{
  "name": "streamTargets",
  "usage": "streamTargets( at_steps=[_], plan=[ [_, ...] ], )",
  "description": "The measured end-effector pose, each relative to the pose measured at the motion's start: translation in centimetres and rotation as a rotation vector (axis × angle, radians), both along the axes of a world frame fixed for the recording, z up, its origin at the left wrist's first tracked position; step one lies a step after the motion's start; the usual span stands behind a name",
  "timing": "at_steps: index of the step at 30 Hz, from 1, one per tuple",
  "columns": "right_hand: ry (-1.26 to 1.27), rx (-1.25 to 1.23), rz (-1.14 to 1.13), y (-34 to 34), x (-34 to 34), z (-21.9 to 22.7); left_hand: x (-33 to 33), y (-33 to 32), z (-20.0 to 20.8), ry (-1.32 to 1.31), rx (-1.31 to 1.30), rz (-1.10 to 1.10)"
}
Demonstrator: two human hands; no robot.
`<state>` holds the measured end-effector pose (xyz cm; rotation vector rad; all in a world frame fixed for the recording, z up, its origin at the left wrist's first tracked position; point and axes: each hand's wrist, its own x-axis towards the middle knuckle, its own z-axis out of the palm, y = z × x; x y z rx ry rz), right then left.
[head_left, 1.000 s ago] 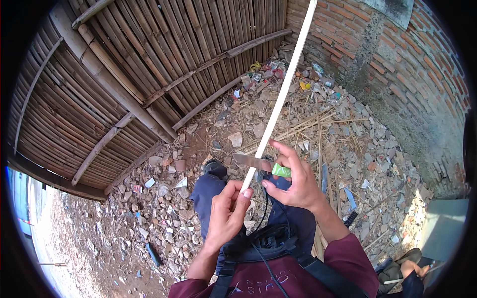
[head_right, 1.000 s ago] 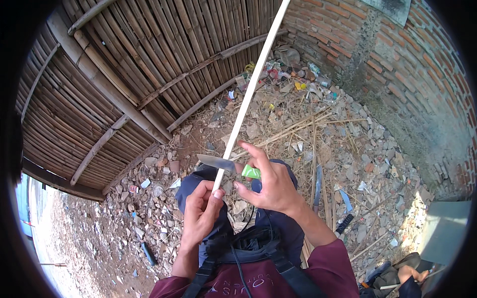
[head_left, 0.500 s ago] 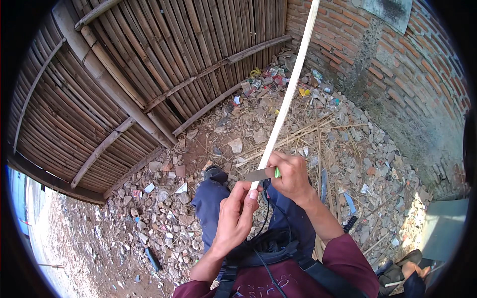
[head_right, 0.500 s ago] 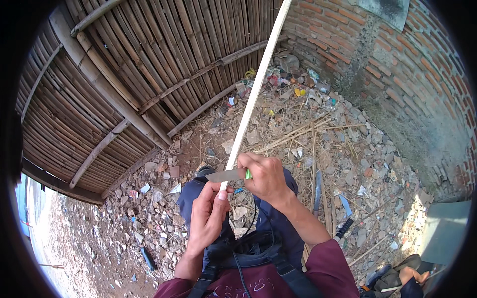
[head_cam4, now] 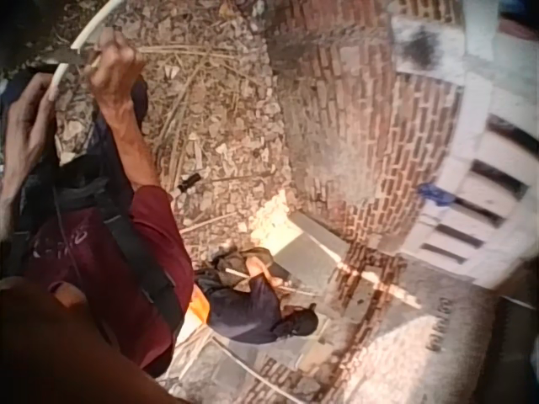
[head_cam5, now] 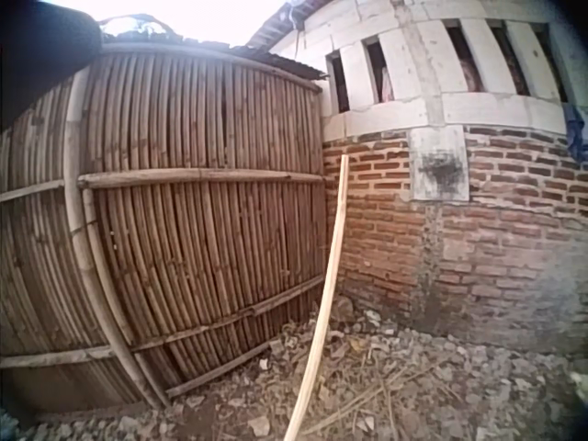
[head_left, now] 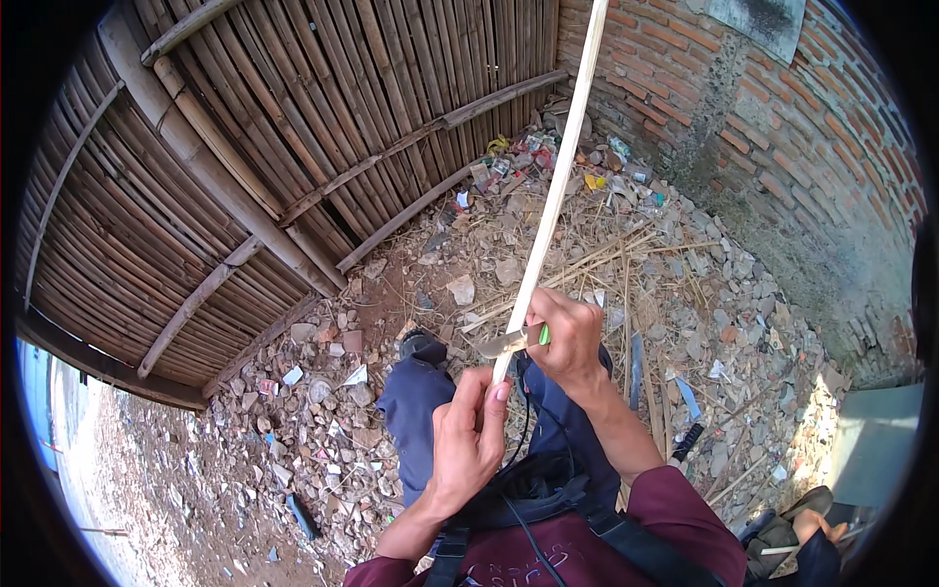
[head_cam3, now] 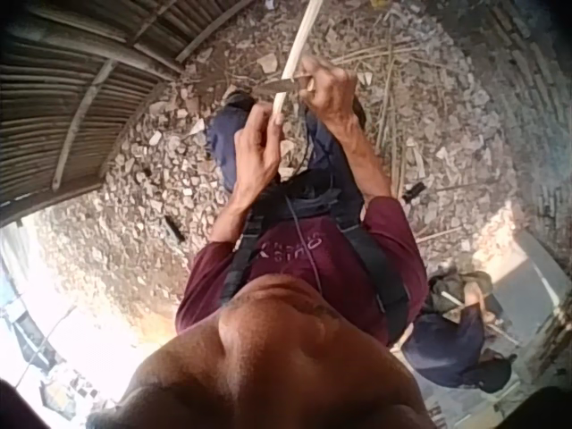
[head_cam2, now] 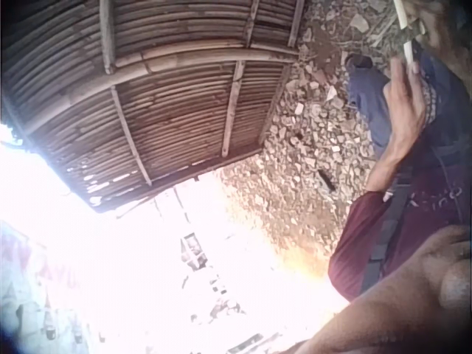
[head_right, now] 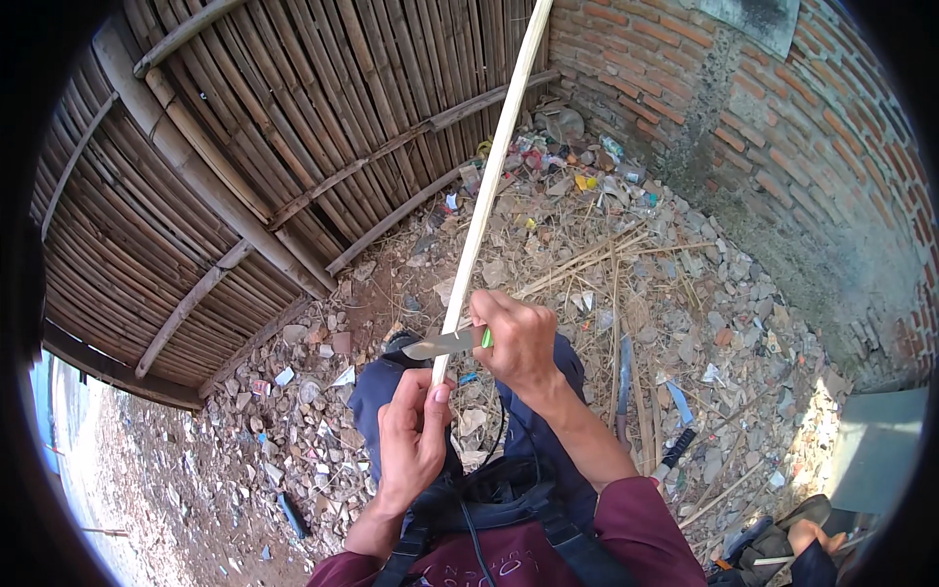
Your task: The person uses a utility knife to shave thin layers off a long bamboo strip while seated on the ground.
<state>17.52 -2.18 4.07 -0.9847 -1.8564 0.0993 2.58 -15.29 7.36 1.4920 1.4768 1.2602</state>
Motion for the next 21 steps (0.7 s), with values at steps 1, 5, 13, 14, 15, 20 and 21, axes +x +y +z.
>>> streamTargets(
  at_steps=[1, 5, 13, 14, 15, 20, 21],
  plan=[
    [0.001, -0.001, -0.003, 0.1, -0.1, -0.1, 0.0, 0.0, -0.1, 0.0, -0.001, 0.0],
    [0.02, 0.015, -0.025, 0.5, -0.3, 0.2, 0.0, 0.1, 0.0, -0.014, 0.022, 0.002],
    [0.062, 0.05, -0.193, 3.2, 0.6, 0.4, -1.1, -0.2, 0.5, -0.075, -0.062, -0.048],
    [0.081, 0.053, -0.283, 4.5, 1.5, 0.6, -1.3, -0.9, 0.2, -0.096, -0.089, -0.081],
    [0.119, -0.009, -0.394, 6.8, 3.4, 0.5, -1.4, -1.5, -0.2, -0.119, -0.114, -0.117],
    [0.187, -0.109, -0.48, 10.2, 7.9, 1.4, -2.3, -2.8, -2.4, -0.121, -0.147, -0.112],
    [0.15, -0.08, -0.386, 8.9, 6.8, 1.3, -2.4, -2.4, -2.7, -0.111, -0.113, -0.065]
  ],
)
